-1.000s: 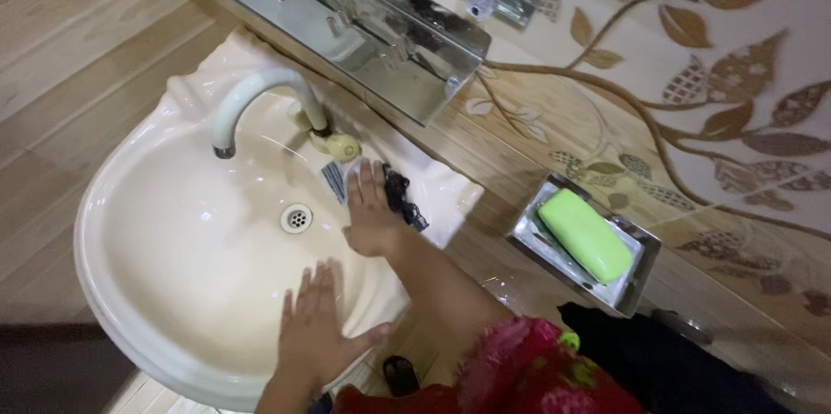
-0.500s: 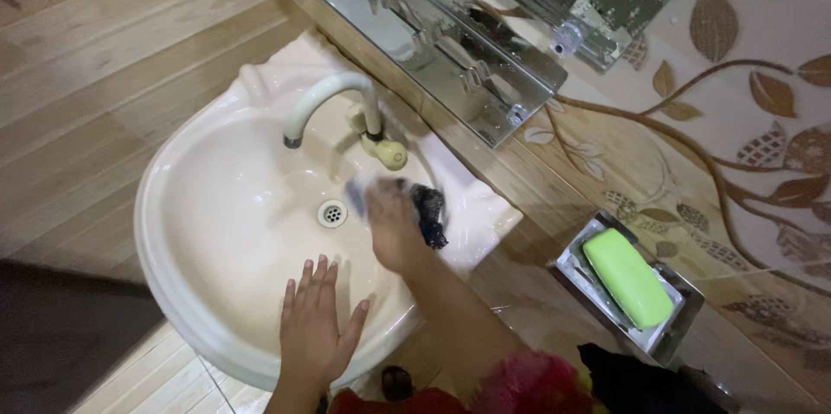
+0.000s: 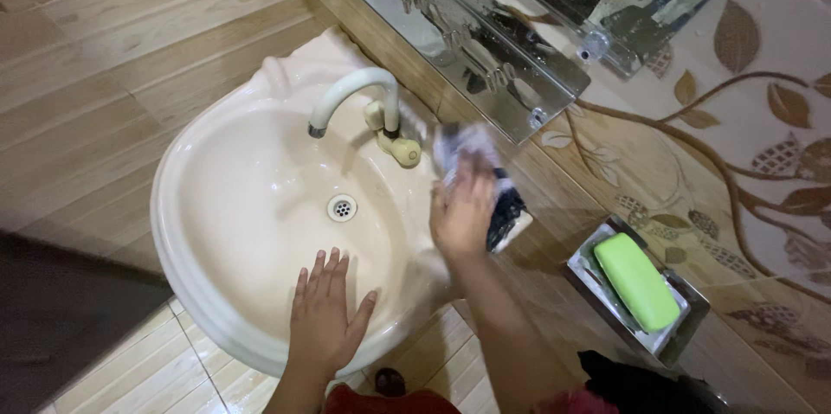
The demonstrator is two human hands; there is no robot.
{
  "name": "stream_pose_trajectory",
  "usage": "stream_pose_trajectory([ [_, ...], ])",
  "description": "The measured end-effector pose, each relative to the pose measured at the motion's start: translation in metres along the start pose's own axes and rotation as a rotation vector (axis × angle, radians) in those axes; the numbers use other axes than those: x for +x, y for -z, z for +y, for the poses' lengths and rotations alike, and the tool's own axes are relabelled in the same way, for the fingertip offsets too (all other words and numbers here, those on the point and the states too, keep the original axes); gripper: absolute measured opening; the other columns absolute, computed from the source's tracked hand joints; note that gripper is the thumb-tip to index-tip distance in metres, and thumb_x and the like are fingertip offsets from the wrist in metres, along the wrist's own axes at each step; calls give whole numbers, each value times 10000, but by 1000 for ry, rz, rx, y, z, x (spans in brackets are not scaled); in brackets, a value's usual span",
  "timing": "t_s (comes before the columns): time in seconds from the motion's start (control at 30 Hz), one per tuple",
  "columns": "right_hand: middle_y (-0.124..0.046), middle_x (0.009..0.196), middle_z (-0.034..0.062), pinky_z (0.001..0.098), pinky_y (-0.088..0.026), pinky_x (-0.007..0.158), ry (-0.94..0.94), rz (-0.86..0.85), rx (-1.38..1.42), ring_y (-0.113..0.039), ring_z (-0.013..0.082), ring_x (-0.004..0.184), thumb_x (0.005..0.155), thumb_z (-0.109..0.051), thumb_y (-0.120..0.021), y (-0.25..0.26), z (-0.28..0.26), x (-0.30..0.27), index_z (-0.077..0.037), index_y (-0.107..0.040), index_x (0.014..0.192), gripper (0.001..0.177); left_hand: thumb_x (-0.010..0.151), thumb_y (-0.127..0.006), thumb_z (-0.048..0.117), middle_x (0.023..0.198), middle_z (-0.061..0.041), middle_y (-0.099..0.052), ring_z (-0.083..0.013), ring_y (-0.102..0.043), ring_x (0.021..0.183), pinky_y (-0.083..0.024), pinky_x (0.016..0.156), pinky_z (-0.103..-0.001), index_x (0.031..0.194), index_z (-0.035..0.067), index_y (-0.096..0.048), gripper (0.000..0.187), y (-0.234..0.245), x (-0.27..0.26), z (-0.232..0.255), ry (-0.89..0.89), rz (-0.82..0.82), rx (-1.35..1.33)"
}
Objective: The person wipes the sink basin and faucet with a cloth, then cleans the mirror above the sink. They apply soap to the cloth and continue wiping the mirror and sink surfaces.
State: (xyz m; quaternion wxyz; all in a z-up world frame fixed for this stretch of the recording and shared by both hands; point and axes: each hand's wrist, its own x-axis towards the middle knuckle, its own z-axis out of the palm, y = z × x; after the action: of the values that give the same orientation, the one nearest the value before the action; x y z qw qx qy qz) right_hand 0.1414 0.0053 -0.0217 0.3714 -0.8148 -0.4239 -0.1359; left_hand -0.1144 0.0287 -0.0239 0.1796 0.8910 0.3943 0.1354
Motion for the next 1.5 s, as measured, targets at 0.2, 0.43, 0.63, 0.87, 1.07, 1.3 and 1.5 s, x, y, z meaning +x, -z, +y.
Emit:
stream_pose_trajectory([
  [0.2,-402,1638,170,373,-280,1247,135,-365,16,-320,361,1545,766,120,-501,-22,33,34,-90,-514,1484,748,932,-518,528,1560,-178,-405,-302,-242,1518,-120,1230,-470,1431,19,-473,714,-1,1,-2,13,-20,-11],
  [0.43,-402,1628,157,375,-233,1262,204,-465,138,-307,335,1536,722,201,-492,-46,30,75,-82,-540,1468,800,897,-586,497,1539,-204,-417,-325,-252,1504,-107,1223,-483,1396,1,-497,709,3,3,-3,13,-44,-54],
  [0.63,-465,1622,88,335,-328,1218,-571,-549,1459,-398,235,1518,957,-20,-462,-85,2,116,-133,-471,1482,537,861,-624,484,1502,-215,-471,-335,-271,1502,-105,1231,-503,1353,-4,-542,699,4,5,-3,-12,25,-79],
  [0.87,-622,1407,165,417,-445,1084,-527,-672,816,-565,305,1301,987,-166,-483,-88,-12,144,-53,-587,1395,436,856,-635,474,1469,-230,-495,-354,-279,1497,-95,1225,-529,1311,-8,-572,666,5,1,-4,-9,67,-39],
  [1.07,-566,1363,257,523,-402,995,359,-294,-169,-494,437,1221,911,-94,-508,-83,3,99,14,-616,1312,429,854,-625,467,1445,-214,-543,-343,-324,1491,-113,1244,-517,1260,14,-614,608,0,-3,-7,-12,104,-31],
  [1.3,-583,1304,254,538,-429,1021,60,-244,-403,-520,429,1204,907,-155,-551,-22,11,40,17,-651,1152,316,871,-620,492,1488,-230,-515,-345,-273,1481,-81,1220,-513,1303,29,-618,633,-2,-1,-7,46,-10,21],
  [1.5,-620,1185,244,565,-394,1035,54,-431,-428,-561,420,1182,877,-294,-620,43,-10,-15,14,-662,1112,389,863,-599,502,1469,-189,-520,-320,-285,1500,-99,1244,-485,1251,44,-628,601,-6,-3,-8,8,14,29],
])
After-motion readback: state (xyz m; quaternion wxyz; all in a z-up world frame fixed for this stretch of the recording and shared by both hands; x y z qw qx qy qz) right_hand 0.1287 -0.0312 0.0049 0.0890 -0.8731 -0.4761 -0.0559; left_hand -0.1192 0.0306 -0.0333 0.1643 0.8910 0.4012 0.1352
